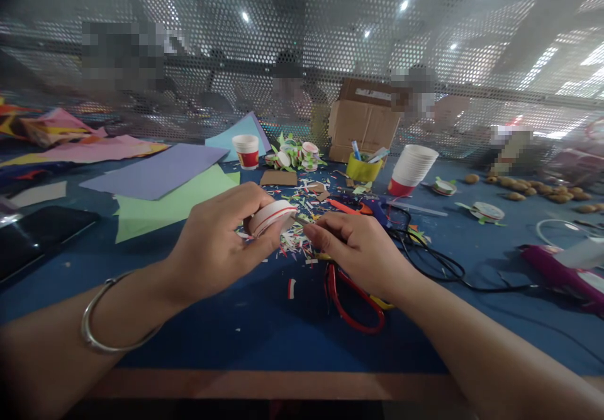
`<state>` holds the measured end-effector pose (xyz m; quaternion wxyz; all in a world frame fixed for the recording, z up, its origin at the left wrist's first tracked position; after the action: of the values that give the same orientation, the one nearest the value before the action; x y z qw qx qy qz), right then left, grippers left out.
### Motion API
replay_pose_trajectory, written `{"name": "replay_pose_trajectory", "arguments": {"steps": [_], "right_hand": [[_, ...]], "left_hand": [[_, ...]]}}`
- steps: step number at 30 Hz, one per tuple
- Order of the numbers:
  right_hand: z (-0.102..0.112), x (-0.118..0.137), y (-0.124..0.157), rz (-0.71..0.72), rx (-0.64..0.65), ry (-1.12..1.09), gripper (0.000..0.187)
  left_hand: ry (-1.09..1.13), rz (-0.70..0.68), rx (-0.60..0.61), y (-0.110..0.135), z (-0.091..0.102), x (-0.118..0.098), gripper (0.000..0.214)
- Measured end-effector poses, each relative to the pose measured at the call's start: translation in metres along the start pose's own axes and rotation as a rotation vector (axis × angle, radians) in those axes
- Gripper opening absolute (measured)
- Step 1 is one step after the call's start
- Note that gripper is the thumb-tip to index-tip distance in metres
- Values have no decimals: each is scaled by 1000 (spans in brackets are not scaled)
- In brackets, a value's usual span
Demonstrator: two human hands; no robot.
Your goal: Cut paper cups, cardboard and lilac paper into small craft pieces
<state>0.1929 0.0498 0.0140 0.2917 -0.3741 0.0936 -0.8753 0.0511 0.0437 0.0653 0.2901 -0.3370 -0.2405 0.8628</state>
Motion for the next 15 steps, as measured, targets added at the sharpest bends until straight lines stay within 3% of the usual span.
{"name": "replay_pose_trajectory", "arguments": {"steps": [7, 15], "right_hand": [[0, 1, 2, 11, 25, 47, 50], [-2, 0, 1, 20, 82, 109, 48]], "left_hand": [[58, 104, 60, -3, 0, 5, 8], [149, 269, 251, -8, -14, 24, 10]]}}
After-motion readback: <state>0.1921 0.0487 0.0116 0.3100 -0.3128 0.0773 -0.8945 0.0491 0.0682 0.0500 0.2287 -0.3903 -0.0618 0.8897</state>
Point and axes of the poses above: each hand's wrist, its own y-axis away from the middle knuckle, its own z-axis out of the back of the hand, x = y × z, the point moved 10 cm from there along -y, towards the middle knuckle, and after that the axes turned 15 degrees about z, right-handed, at the moved point
